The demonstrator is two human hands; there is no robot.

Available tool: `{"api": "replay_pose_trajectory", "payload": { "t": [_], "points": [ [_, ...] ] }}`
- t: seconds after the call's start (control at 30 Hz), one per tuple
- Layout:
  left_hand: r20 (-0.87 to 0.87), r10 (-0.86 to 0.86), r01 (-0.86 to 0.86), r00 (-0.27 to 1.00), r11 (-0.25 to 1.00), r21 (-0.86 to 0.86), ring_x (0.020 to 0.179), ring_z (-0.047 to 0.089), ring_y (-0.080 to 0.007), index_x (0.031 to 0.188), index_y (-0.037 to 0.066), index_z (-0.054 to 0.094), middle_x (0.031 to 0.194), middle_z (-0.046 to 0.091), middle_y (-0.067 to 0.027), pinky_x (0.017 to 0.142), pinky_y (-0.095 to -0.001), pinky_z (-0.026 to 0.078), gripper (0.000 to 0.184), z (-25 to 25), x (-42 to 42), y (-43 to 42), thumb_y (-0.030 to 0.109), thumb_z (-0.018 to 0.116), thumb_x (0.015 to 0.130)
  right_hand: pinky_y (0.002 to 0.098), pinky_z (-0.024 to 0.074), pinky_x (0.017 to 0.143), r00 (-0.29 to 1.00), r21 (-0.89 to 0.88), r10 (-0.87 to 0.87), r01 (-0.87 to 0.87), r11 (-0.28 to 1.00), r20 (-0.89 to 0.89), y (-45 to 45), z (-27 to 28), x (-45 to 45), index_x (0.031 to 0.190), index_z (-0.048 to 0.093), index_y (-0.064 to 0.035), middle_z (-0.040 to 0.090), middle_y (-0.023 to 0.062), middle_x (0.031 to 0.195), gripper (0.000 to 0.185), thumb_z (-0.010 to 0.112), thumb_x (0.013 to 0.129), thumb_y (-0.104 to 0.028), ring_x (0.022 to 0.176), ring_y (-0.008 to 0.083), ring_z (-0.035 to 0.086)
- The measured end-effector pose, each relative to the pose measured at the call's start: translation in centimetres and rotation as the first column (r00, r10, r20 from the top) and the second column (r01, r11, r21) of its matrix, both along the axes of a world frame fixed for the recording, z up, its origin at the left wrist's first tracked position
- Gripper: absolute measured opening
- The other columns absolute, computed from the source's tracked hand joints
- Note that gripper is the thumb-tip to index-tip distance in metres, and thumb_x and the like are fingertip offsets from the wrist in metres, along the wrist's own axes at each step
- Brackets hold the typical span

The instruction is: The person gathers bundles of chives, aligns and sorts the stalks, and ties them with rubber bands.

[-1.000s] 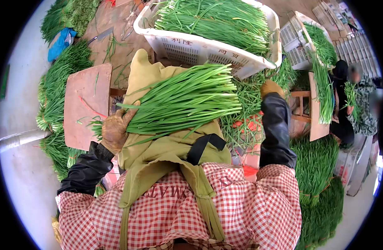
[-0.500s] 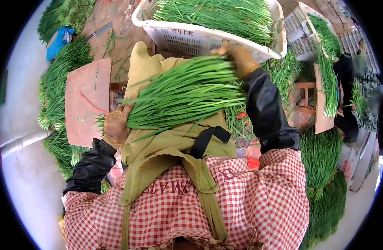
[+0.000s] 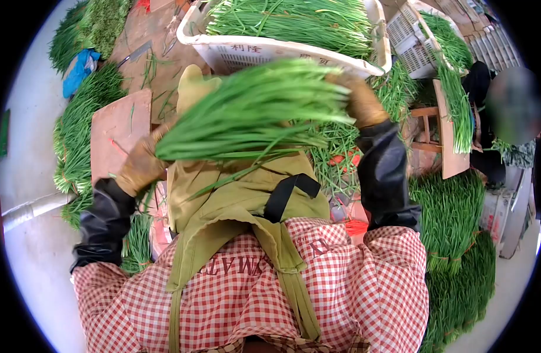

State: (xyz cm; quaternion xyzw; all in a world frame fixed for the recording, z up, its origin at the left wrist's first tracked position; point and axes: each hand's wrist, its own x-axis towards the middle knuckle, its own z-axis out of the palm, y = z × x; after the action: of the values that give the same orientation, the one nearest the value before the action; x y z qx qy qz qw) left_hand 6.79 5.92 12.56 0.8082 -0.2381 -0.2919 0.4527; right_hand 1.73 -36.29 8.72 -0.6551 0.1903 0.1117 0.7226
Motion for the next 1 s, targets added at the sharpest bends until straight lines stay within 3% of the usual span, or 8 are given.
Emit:
{"api": "replay_pose_trajectory", "payload": {
  "t": [0.13, 0.3, 0.4, 0.47, 0.53, 0.6, 0.73, 1.0],
  "points": [
    [-0.407, 0.064, -0.025, 0.911, 0.995, 0.101, 0.071, 0.055, -0.0071, 0.126, 0.005, 0.051, 0.091, 0.061, 0.0003, 0.06, -0.0202, 0.046, 0.054, 5.7, 1.5, -0.3, 0.0, 0.066, 0.075, 0.0239, 0.0483, 0.072, 0.903, 0.492, 0.012, -0.245, 0.835, 0.429, -1.4, 2.5, -1.7, 0.104, 0.061, -0.003, 0.063, 0.0038, 0.092, 0.024, 0.055, 0.09, -0.021, 0.078, 0.0112, 0.059],
    [-0.549, 0.174, -0.082, 0.818, 0.979, 0.188, 0.071, 0.059, -0.011, 0.118, 0.002, 0.052, 0.087, 0.062, -0.0043, 0.056, -0.0236, 0.048, 0.054, -0.5, 0.8, 2.3, 0.014, 0.078, 0.073, 0.0408, 0.0492, 0.085, 0.903, 0.731, -0.426, 0.33, 0.597, -0.059, -4.6, -9.1, -8.1, 0.096, 0.061, -0.0034, 0.059, 0.0156, 0.12, 0.02, 0.048, 0.092, -0.018, 0.11, 0.0277, 0.058],
    [-0.514, 0.106, -0.045, 0.852, 0.991, 0.128, 0.066, 0.058, -0.0115, 0.115, 0.004, 0.053, 0.082, 0.061, -0.0045, 0.05, -0.0236, 0.046, 0.05, -2.5, 0.6, 3.6, 0.016, 0.078, 0.073, 0.0353, 0.0485, 0.088, 0.856, 0.569, -0.459, 0.506, 0.648, -0.239, -12.5, -18.1, -13.9, 0.091, 0.059, -0.0059, 0.06, 0.0159, 0.12, 0.015, 0.046, 0.093, -0.014, 0.107, 0.0283, 0.061],
    [-0.491, 0.114, -0.093, 0.864, 0.993, 0.068, 0.064, 0.058, -0.0119, 0.115, 0.004, 0.053, 0.081, 0.061, -0.0048, 0.049, -0.0236, 0.046, 0.05, -3.4, 0.1, 3.7, 0.015, 0.078, 0.073, 0.0373, 0.0484, 0.083, 0.977, -0.222, -0.149, 0.114, 0.968, -0.15, -16.4, -19.5, -15.3, 0.095, 0.059, -0.0038, 0.061, 0.018, 0.112, 0.018, 0.051, 0.09, -0.019, 0.097, 0.0305, 0.061],
    [-0.477, 0.108, -0.113, 0.872, 0.993, 0.02, 0.062, 0.058, -0.0123, 0.116, 0.004, 0.053, 0.08, 0.061, -0.0052, 0.048, -0.0236, 0.045, 0.05, -3.2, 0.1, 3.4, 0.015, 0.077, 0.074, 0.0393, 0.0483, 0.078, 0.939, -0.829, 0.109, -0.339, 0.444, -0.325, -17.7, -20.1, -16.4, 0.098, 0.06, -0.0016, 0.062, 0.0202, 0.103, 0.025, 0.057, 0.086, -0.024, 0.088, 0.0327, 0.062],
    [-0.529, 0.111, -0.074, 0.841, 0.993, 0.091, 0.065, 0.058, -0.0118, 0.118, 0.004, 0.052, 0.081, 0.061, -0.0044, 0.051, -0.0232, 0.046, 0.051, -2.4, 0.1, 3.0, 0.013, 0.076, 0.074, 0.027, 0.0428, 0.057, 0.939, -0.316, -0.342, 0.313, 0.896, -0.039, -10.2, -10.1, -12.4, 0.099, 0.062, -0.0066, 0.059, 0.0063, 0.073, 0.038, 0.054, 0.091, -0.043, 0.062, 0.0131, 0.054],
    [-0.529, 0.177, -0.14, 0.83, 0.984, 0.109, 0.072, 0.057, -0.0105, 0.127, 0.006, 0.049, 0.086, 0.061, -0.003, 0.063, -0.0238, 0.048, 0.055, -2.7, -0.5, 2.6, -0.002, 0.068, 0.076, 0.0209, 0.0354, 0.047, 0.997, -0.079, -0.076, 0.077, 0.994, 0.012, 1.3, 1.9, -6.8, 0.099, 0.062, -0.0087, 0.053, -0.0009, 0.065, 0.044, 0.05, 0.092, -0.05, 0.052, 0.0071, 0.046],
    [-0.554, 0.149, -0.15, 0.819, 0.988, 0.044, 0.07, 0.057, -0.011, 0.126, 0.006, 0.049, 0.087, 0.063, -0.004, 0.06, -0.0237, 0.048, 0.054, -3.7, -1.2, 4.1, 0.0, 0.069, 0.076, 0.0206, 0.0254, 0.037, 0.847, 0.773, -0.313, -0.166, 0.612, 0.43, 3.2, -1.9, -3.9, 0.082, 0.056, -0.0075, 0.034, -0.009, 0.052, 0.022, 0.05, 0.095, -0.024, 0.041, 0.0042, 0.03]
  ]
}}
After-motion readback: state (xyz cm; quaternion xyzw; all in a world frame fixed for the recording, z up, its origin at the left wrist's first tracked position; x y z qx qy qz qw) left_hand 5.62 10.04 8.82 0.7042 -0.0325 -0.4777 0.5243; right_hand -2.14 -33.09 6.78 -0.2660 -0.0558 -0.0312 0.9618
